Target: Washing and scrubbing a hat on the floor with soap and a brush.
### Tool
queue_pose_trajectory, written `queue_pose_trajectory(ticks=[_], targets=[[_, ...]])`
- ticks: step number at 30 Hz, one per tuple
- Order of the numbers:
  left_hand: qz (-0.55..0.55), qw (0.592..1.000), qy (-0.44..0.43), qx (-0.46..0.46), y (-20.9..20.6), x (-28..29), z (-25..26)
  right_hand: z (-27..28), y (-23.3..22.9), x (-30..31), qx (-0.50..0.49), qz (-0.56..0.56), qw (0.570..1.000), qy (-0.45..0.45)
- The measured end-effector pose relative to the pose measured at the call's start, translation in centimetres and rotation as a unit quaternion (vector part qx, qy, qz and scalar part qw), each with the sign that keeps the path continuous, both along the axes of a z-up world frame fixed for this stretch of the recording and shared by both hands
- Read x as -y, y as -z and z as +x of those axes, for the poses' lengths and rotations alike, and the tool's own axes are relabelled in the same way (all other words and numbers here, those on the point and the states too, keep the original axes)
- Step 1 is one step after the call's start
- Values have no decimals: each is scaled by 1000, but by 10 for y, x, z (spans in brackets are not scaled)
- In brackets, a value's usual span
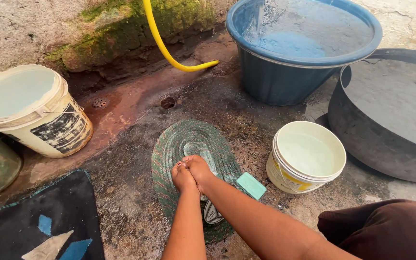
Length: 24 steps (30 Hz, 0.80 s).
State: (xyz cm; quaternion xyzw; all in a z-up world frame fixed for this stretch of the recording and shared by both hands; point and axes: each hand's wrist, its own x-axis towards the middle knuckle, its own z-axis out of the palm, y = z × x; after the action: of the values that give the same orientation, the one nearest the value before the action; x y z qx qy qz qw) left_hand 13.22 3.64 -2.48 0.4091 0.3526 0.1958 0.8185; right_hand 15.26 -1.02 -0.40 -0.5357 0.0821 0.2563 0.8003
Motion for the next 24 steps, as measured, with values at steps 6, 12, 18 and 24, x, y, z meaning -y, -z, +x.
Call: queue_pose_trajectory(ticks=[6, 12, 18, 24], targets=[[289, 924, 107, -227, -6, -9, -29, -32, -17, 19, 139, -256, 956, -20], [429, 816, 224, -316, -10, 1, -57, -51, -40, 41, 254, -504, 820, -95], [495, 750, 285, -333, -19, 19, -87, -70, -27, 65, 297, -594, 733, -147], [501, 741, 314, -319, -10, 43, -123, -109, -37, 88, 277, -646, 683, -199]])
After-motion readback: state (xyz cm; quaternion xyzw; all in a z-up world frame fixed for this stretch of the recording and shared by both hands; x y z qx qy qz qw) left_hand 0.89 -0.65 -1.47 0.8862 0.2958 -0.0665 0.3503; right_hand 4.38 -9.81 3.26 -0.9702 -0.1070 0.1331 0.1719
